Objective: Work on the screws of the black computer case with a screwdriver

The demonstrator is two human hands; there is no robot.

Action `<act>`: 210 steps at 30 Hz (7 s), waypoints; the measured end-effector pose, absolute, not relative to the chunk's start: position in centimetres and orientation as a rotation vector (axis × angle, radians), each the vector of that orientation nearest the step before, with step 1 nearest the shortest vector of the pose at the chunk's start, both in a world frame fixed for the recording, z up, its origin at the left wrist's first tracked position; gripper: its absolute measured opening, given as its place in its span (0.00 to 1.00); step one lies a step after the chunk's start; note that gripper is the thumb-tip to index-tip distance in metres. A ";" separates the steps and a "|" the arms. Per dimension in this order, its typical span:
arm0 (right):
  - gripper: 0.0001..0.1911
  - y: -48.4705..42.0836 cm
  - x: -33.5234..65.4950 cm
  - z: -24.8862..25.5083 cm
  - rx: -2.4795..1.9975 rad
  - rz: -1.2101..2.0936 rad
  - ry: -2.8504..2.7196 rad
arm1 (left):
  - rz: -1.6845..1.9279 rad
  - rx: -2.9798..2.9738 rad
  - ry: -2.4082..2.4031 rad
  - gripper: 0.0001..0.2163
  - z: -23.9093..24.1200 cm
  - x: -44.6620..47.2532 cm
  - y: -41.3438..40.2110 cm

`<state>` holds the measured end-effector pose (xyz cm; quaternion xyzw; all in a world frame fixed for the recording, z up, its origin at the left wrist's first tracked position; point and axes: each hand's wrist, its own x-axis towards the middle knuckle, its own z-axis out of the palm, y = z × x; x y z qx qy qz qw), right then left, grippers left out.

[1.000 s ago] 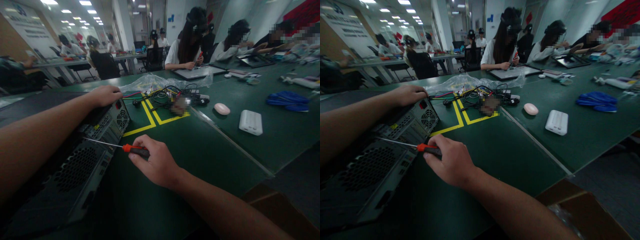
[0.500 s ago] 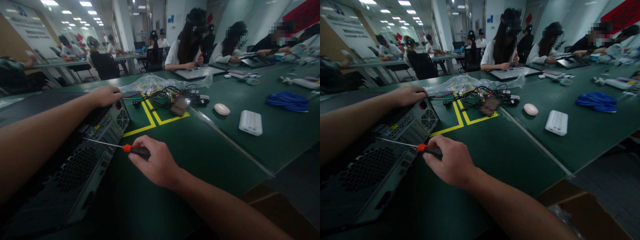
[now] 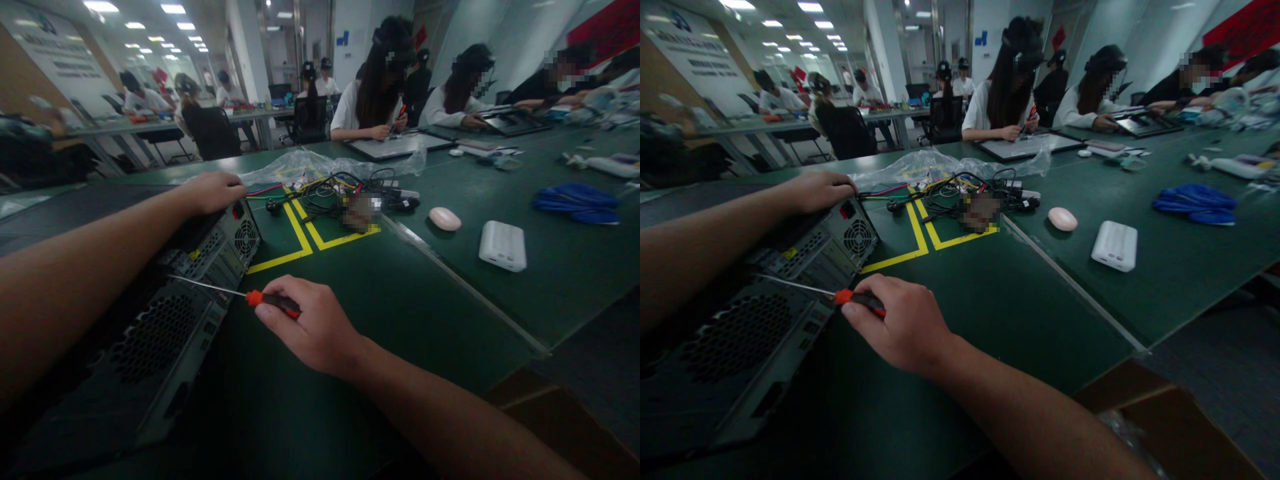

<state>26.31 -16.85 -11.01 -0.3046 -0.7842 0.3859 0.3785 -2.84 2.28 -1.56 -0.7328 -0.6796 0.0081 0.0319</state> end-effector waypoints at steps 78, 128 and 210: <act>0.07 -16.9 26.3 -11.2 -0.804 0.965 -2.010 | 0.038 -2.241 -2.089 0.35 -1.2 -2.4 1.9; 0.07 -16.9 26.5 -11.2 -0.827 0.958 -2.010 | -0.108 -2.240 -2.176 0.38 -1.1 -2.2 1.9; 0.10 -16.8 26.3 -11.2 -0.835 0.912 -1.961 | -0.002 -2.247 -2.114 0.36 -0.8 -2.4 2.0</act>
